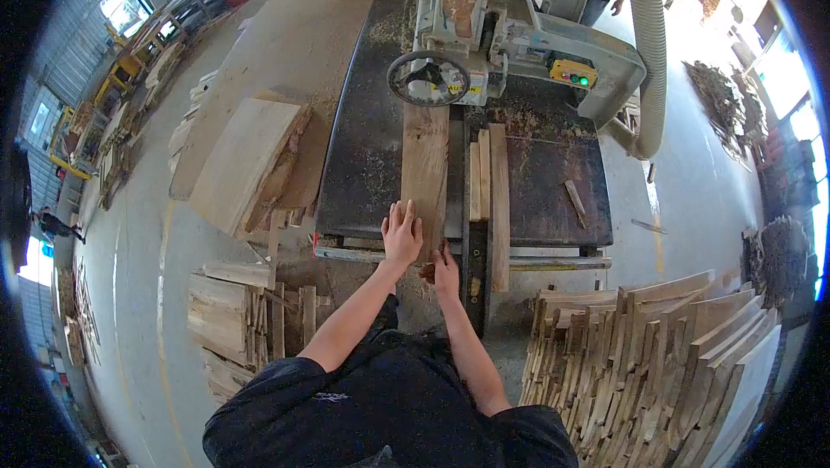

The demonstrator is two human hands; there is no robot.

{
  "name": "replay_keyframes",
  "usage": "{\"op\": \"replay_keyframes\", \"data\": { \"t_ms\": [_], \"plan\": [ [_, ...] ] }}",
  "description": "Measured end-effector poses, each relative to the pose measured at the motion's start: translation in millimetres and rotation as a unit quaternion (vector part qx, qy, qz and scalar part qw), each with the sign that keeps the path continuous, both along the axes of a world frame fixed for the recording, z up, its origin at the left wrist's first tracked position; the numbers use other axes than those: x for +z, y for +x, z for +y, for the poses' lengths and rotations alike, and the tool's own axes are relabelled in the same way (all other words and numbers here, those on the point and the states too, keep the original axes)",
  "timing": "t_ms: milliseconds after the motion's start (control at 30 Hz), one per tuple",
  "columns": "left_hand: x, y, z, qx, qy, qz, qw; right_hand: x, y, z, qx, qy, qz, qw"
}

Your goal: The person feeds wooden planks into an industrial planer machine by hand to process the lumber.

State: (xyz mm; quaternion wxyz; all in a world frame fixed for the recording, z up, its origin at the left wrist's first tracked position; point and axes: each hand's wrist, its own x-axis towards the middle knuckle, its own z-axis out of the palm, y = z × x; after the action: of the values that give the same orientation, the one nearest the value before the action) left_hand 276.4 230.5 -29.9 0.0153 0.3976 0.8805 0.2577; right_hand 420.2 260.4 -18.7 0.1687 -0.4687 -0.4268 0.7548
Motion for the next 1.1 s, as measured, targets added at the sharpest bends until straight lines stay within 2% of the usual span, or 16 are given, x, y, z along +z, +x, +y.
{"op": "replay_keyframes", "data": {
  "t_ms": [167,400,767,900,1100],
  "plan": [
    [-4.6,0.9,1.6,0.009,0.037,0.026,0.999,-10.6,-0.8,3.2,0.011,-0.021,0.003,1.0],
    [-2.3,2.5,1.2,0.007,0.034,0.017,0.999,-7.0,2.0,3.7,-0.008,-0.048,0.012,0.999],
    [2.1,-0.8,3.1,-0.006,0.006,0.011,1.0,0.9,1.2,8.6,-0.006,-0.036,0.007,0.999],
    [1.2,-1.1,4.4,-0.003,0.011,0.014,1.0,1.4,-0.7,9.3,-0.014,-0.055,0.007,0.998],
    [-0.1,-0.7,5.6,0.008,0.047,0.033,0.998,1.5,-1.3,8.8,-0.001,-0.02,0.035,0.999]
  ]
}}
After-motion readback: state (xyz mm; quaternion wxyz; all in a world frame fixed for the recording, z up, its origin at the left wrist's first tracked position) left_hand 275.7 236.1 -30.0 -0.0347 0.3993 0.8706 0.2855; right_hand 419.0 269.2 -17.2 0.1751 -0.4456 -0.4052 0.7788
